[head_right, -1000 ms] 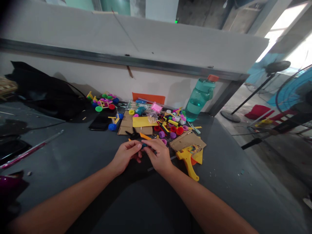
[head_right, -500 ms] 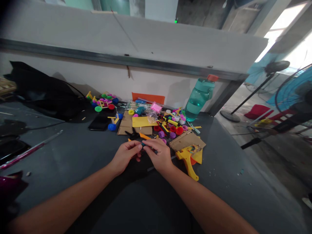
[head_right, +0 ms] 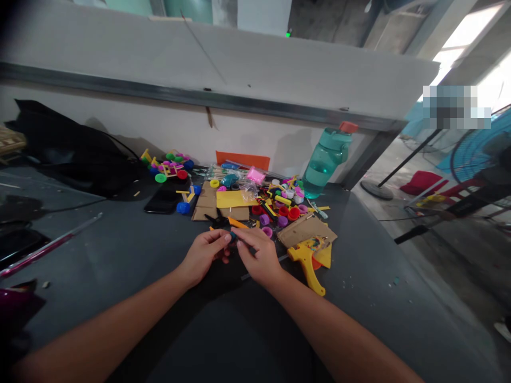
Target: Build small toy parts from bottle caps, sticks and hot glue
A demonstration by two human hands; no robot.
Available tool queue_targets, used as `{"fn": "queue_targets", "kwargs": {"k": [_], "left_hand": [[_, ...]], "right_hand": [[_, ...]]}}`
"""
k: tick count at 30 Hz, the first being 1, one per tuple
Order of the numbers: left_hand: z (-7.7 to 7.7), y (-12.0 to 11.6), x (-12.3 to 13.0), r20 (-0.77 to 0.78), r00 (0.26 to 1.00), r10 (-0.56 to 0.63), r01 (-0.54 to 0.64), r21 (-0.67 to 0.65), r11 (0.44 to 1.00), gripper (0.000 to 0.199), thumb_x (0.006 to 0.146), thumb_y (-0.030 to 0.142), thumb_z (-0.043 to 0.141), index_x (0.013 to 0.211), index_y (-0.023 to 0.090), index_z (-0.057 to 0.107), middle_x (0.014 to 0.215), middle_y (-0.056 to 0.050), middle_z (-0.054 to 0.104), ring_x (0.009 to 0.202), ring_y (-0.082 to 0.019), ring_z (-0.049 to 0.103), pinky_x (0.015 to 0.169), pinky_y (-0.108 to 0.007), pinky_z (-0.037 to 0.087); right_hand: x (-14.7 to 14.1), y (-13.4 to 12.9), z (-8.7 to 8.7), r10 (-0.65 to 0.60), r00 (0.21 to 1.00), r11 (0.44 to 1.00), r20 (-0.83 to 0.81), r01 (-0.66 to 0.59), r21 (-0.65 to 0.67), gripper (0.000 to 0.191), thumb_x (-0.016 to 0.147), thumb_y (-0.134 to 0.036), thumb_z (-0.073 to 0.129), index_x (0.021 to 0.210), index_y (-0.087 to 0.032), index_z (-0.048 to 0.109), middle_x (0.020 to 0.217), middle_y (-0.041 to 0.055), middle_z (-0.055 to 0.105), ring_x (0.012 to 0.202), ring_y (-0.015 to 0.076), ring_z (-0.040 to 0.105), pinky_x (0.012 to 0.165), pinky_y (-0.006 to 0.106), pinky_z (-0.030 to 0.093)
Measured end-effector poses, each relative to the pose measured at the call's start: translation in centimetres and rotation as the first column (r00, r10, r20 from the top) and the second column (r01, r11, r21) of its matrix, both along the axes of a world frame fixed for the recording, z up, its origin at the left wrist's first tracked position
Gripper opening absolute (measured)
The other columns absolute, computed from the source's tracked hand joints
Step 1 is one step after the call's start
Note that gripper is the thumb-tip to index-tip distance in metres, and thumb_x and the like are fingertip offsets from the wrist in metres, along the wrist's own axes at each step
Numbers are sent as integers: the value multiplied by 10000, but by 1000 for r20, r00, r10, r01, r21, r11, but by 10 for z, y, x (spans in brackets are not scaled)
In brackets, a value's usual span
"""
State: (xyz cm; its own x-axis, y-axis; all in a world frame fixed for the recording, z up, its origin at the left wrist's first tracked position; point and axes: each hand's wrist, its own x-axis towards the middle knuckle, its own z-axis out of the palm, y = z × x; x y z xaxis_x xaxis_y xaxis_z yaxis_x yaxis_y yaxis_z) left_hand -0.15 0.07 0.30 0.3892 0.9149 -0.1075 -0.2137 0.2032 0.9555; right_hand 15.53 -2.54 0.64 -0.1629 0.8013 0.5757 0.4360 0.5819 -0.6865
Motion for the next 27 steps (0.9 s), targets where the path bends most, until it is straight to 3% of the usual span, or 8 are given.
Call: {"fn": "queue_targets", "kwargs": {"k": [8,15,27], "left_hand": [[0,0,0,-16,1000,-24,24,9,1000,272,720,389,640,686,124,589,551,19,519,507,-85,485,481,-214,457],[-1,0,-1,52,999,4,-2,-35,999,280,714,408,644,750,131,622,590,7,546,519,-90,490,473,-223,477],[1,1,-1,41,999,17,-16,-46,999,254,679,377,680,724,134,621,550,21,516,518,-87,487,471,-208,464]], "right_hand": [[-1,-1,1,17,1000,999,-18,-18,-41,329,826,-178,518,1133,-271,588,1064,42,651,997,180,573,846,362,465],[-2,2,1,-128,990,991,-52,126,-42,175,798,-210,574,944,-257,658,915,45,658,879,184,600,719,327,496],[-3,1,-1,-119,990,990,-71,113,-80,220,772,-195,595,980,-252,640,950,49,640,884,181,587,638,284,504]]}}
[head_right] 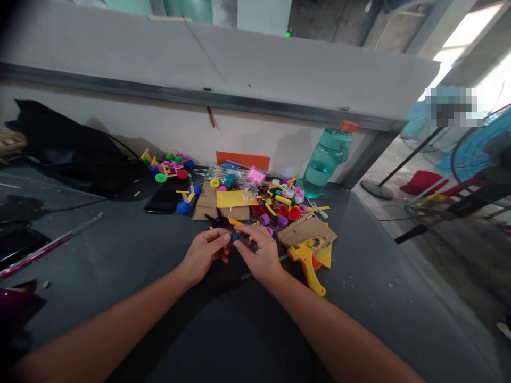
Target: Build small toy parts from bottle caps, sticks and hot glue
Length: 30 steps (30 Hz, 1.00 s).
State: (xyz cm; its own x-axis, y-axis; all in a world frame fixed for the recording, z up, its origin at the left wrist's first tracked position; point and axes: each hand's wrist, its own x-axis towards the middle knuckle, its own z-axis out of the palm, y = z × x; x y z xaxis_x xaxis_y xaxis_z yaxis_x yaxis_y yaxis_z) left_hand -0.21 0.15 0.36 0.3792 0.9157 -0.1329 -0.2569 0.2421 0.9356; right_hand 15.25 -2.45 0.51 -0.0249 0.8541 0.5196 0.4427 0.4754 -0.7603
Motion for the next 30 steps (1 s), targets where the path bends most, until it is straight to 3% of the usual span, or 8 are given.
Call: {"fn": "queue_targets", "kwargs": {"k": [9,13,16,19,23,30], "left_hand": [[0,-1,0,6,1000,-3,3,5,1000,274,691,404,664,711,135,614,557,21,521,492,-81,478,459,-211,467],[-2,0,0,-4,1000,-10,10,11,1000,269,684,401,669,688,139,610,543,23,520,498,-83,488,470,-207,460],[-3,0,0,-15,999,-40,40,23,999,269,687,398,670,687,134,616,548,20,529,496,-80,493,477,-205,457],[-3,-1,0,10,1000,-25,25,19,1000,292,709,423,642,712,131,626,582,8,540,517,-91,503,470,-217,471],[-2,-2,1,43,999,8,-9,5,1000,304,731,431,617,734,127,630,664,-14,565,546,-96,507,449,-223,483],[-1,-1,0,-2,1000,-18,18,12,1000,274,721,393,642,696,122,617,576,9,539,499,-84,490,457,-219,484]], "right_hand": [[0,0,3,-45,999,997,26,43,63,162,770,-201,607,901,-258,682,885,50,652,881,187,592,674,310,507],[-1,-1,3,13,1000,999,24,-14,34,233,761,-214,603,983,-263,654,946,58,637,898,191,584,599,280,508],[-1,-1,2,40,997,998,59,-43,51,259,746,-216,618,998,-272,642,954,50,641,929,199,576,649,305,517],[-1,0,1,15,997,997,75,-20,77,213,752,-206,618,953,-267,657,917,44,649,928,198,577,707,331,513],[-1,0,1,-23,999,998,40,20,59,199,755,-195,614,936,-259,664,927,58,639,893,196,585,610,290,511],[0,1,1,-37,997,997,64,33,72,200,740,-177,636,918,-258,676,897,52,645,894,195,583,682,309,510]]}}
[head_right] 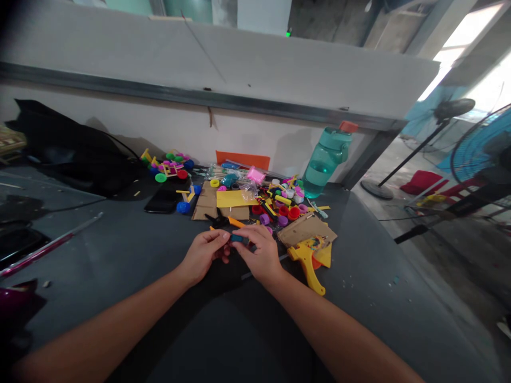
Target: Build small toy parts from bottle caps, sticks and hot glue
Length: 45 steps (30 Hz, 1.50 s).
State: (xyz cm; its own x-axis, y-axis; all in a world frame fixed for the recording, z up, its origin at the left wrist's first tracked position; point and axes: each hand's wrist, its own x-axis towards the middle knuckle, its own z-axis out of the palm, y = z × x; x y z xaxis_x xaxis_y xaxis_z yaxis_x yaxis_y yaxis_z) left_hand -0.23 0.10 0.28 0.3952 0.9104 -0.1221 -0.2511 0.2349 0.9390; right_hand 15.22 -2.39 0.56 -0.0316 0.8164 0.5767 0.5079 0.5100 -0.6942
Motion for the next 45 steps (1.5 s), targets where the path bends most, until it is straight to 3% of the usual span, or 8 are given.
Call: {"fn": "queue_targets", "kwargs": {"k": [8,13,22,28,35,45], "left_hand": [[1,-1,2,-52,999,-3,4,26,1000,262,695,370,667,738,116,620,536,23,523,489,-87,491,453,-220,482],[2,-1,3,-65,997,36,-34,26,999,248,682,357,674,749,123,625,551,31,519,502,-81,484,460,-210,474],[1,-1,4,-122,991,61,-53,65,996,261,677,347,674,800,121,628,574,32,522,513,-84,481,460,-216,479],[1,-1,4,-103,994,47,-40,68,997,264,701,362,653,806,121,630,600,21,525,529,-85,481,458,-216,484],[1,-1,4,-79,996,45,-42,42,998,255,679,351,675,794,130,620,595,28,515,529,-83,479,453,-210,481],[2,-2,4,-69,997,27,-25,40,999,234,708,355,647,772,132,614,554,29,509,511,-88,477,460,-215,476]], "right_hand": [[-1,0,-2,16,1000,1000,-4,-16,-3,222,747,-164,617,943,-257,665,901,44,646,892,186,579,705,311,508],[0,-2,-3,52,992,990,-116,-66,-124,278,775,-223,577,1051,-247,600,960,53,633,874,182,597,642,285,514],[0,1,-3,-13,982,983,-188,-22,-183,190,774,-213,576,957,-226,628,867,32,657,810,168,617,677,285,494],[-1,1,-3,-9,967,975,-253,-48,-219,239,764,-224,587,1002,-230,611,886,35,656,825,171,615,642,273,492],[-2,1,-3,-21,971,978,-237,-29,-207,224,754,-214,590,975,-228,619,887,34,651,829,171,612,648,276,497],[0,-1,-2,10,998,996,-62,-15,-85,188,782,-200,565,946,-240,647,888,44,635,815,166,580,612,272,492]]}}
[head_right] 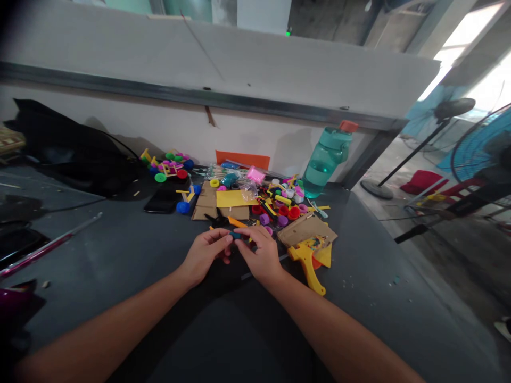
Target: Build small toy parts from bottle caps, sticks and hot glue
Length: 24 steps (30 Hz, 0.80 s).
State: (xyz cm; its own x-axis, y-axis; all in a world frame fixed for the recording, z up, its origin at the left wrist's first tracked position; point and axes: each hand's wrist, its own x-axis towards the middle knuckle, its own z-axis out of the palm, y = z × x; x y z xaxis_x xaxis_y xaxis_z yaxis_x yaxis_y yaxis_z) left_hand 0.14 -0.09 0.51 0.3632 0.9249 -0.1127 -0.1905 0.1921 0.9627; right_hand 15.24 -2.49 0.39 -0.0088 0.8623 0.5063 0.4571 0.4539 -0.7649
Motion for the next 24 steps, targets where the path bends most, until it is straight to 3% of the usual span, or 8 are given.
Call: {"fn": "queue_targets", "kwargs": {"k": [10,24], "left_hand": [[-1,1,-1,31,1000,7,-6,-18,1000,267,714,393,635,692,130,600,544,23,509,492,-85,480,459,-222,482],[0,0,0,2,1000,25,-25,-11,1000,258,665,356,679,757,125,609,568,29,516,511,-85,483,450,-216,475]], "right_hand": [[-1,0,1,-8,1000,1000,-9,8,-16,213,757,-223,594,966,-241,633,931,47,635,830,176,583,607,279,496],[-2,-2,3,11,999,999,-48,-13,-33,202,773,-199,573,966,-228,627,890,38,636,805,158,596,639,274,492]]}}
